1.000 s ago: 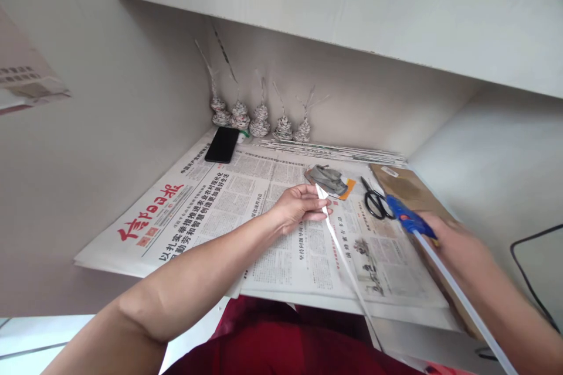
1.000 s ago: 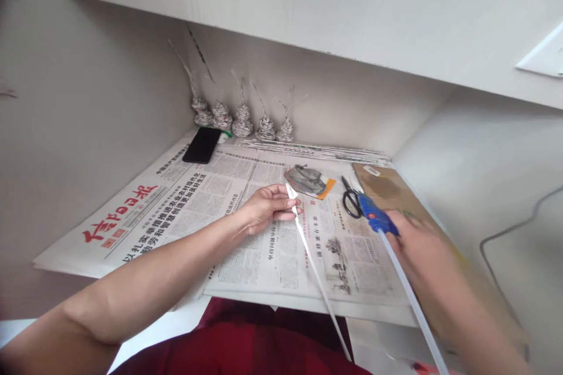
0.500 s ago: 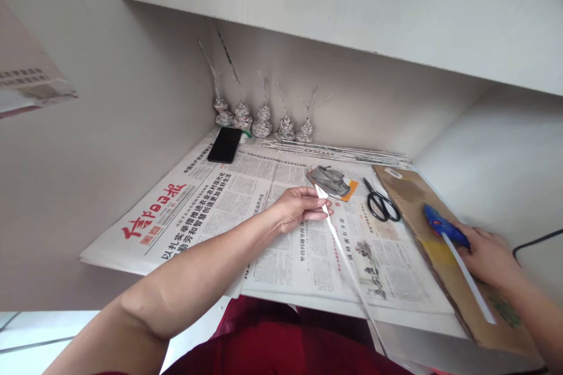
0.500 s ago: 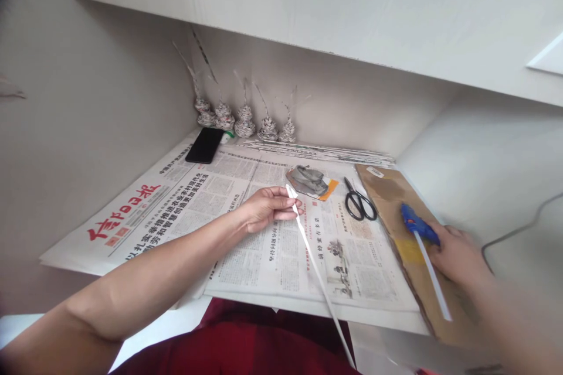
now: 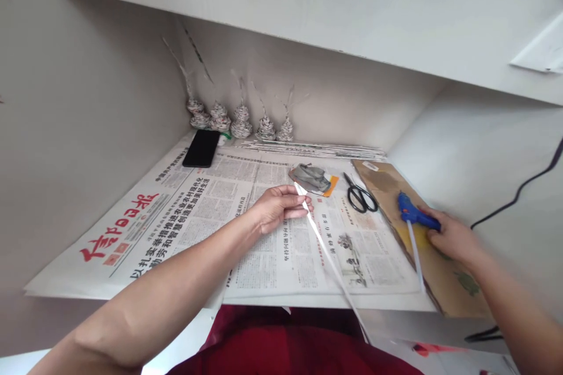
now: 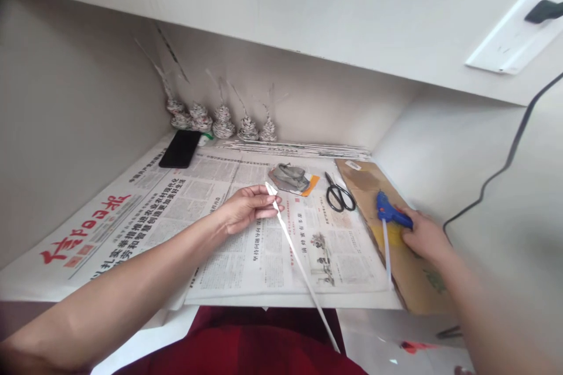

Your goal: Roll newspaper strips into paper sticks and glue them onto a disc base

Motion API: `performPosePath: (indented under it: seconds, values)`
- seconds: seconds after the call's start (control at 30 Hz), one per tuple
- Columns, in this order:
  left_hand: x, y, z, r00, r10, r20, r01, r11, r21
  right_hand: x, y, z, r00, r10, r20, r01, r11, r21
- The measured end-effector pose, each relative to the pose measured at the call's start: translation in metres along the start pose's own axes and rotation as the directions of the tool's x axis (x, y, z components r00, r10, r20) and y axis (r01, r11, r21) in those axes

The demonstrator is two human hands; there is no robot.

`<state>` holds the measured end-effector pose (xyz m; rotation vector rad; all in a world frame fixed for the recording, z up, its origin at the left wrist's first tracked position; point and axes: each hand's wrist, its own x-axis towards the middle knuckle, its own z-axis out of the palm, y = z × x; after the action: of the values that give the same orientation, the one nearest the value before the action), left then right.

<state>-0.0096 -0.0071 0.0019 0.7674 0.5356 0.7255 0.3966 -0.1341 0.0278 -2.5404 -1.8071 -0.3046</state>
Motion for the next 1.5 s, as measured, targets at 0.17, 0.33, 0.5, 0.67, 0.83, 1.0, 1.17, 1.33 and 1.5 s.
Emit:
performPosePath:
  seconds: [0.17, 0.33, 0.5, 0.67, 0.83, 1.0, 1.17, 1.33, 1.5]
  values:
    - [-0.001, 0.000, 0.001, 1.000, -0.009, -0.015, 0.009, 1.000, 0.003, 0.001, -0.007, -0.007, 0.986, 0.067, 0.153, -0.059, 0.997, -0.054]
    - [-0.001, -0.001, 0.001, 1.000, -0.008, -0.004, 0.008, 1.000, -0.007, -0.011, -0.059, -0.028, 0.985, 0.009, -0.172, -0.031, 0.992, -0.122]
    - [-0.001, -0.001, 0.002, 1.000, -0.008, -0.003, 0.008, 1.000, -0.030, -0.058, -0.175, -0.041, 0.942, -0.335, 0.018, 0.270, 0.788, 0.553]
    - [-0.002, 0.004, 0.002, 1.000, -0.018, -0.021, 0.017, 0.998, -0.064, -0.080, -0.238, -0.031, 0.913, -0.401, 0.076, 0.251, 0.700, 0.669]
    - [-0.002, 0.008, 0.001, 1.000, -0.025, 0.006, 0.026, 0.996, -0.088, -0.072, -0.229, -0.026, 0.898, -0.374, 0.232, -0.023, 0.488, 0.873]
    - [-0.005, 0.010, 0.003, 0.999, -0.018, 0.043, 0.021, 0.998, -0.063, -0.069, -0.223, -0.027, 0.722, -0.527, 0.448, -0.466, 0.108, 0.878]
    - [-0.003, 0.010, 0.003, 1.000, 0.007, 0.011, -0.006, 0.998, -0.070, -0.074, -0.223, -0.027, 0.871, -0.368, 0.326, -0.173, 0.391, 0.904]
    - [-0.001, 0.006, 0.002, 0.999, 0.032, -0.019, -0.034, 0.993, -0.111, -0.078, -0.219, -0.027, 0.952, -0.274, 0.134, 0.068, 0.620, 0.782]
    - [-0.002, 0.008, 0.002, 0.998, 0.001, -0.060, -0.006, 0.995, -0.100, -0.074, -0.219, -0.029, 0.754, -0.458, 0.471, -0.452, 0.159, 0.878]
